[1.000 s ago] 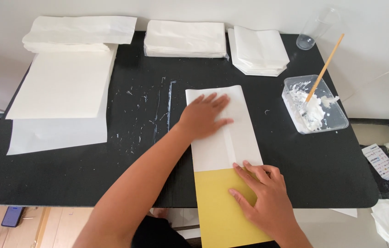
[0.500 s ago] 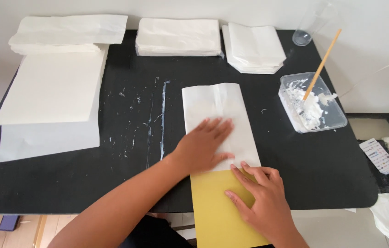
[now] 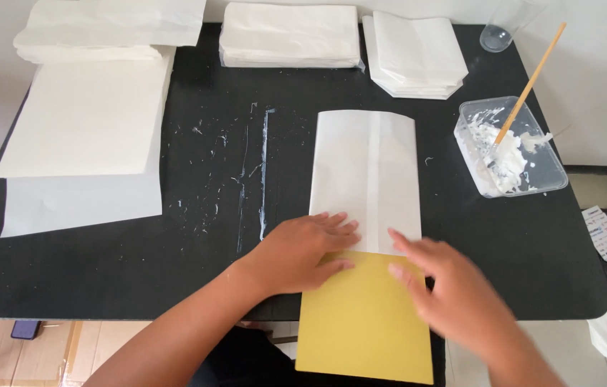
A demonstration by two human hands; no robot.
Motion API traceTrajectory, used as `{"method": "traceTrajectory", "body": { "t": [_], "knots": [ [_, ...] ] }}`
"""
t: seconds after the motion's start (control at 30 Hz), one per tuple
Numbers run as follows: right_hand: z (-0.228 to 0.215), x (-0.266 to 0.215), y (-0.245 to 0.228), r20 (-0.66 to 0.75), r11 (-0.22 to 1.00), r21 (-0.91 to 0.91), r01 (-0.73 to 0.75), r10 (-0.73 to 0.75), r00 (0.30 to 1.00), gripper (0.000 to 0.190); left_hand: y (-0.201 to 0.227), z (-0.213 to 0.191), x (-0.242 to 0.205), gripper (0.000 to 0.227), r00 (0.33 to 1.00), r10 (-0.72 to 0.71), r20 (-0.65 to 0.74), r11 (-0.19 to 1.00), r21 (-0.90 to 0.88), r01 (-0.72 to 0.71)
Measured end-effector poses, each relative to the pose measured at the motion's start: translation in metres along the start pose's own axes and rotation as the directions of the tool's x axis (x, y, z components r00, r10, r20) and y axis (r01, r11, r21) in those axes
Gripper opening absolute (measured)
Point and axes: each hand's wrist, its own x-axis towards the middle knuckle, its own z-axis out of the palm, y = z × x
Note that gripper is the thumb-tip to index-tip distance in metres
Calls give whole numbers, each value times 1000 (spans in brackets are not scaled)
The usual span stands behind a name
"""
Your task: Applying glue to a paper sheet and folding it around a template to create a tube.
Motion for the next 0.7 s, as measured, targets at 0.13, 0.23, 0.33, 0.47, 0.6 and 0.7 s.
{"method": "traceTrajectory", "body": {
  "t": [0.13,0.23,0.33,0.47,0.6,0.7],
  "knots": [
    [-58,44,-35,-184,997,-18,80,-82,980,26,18,-40,23,41,965,-261,-14,965,-27,260],
    [-49,114,2,-159,995,-79,61,-73,984,39,-3,-50,56,45,952,-200,-232,975,49,217],
    [-33,155,23,-132,972,-185,144,-170,977,49,-43,-30,82,54,963,-98,-250,977,161,141],
    [-30,166,26,-163,950,-208,234,-269,949,53,-71,-12,94,56,940,-85,-329,927,320,196],
    [-26,154,22,-104,990,-4,144,-144,984,50,-47,-19,88,67,948,-243,-205,878,370,305],
    [-27,156,23,-109,985,44,167,-162,981,53,-49,-18,97,69,966,-213,-148,875,411,256]
  ]
}}
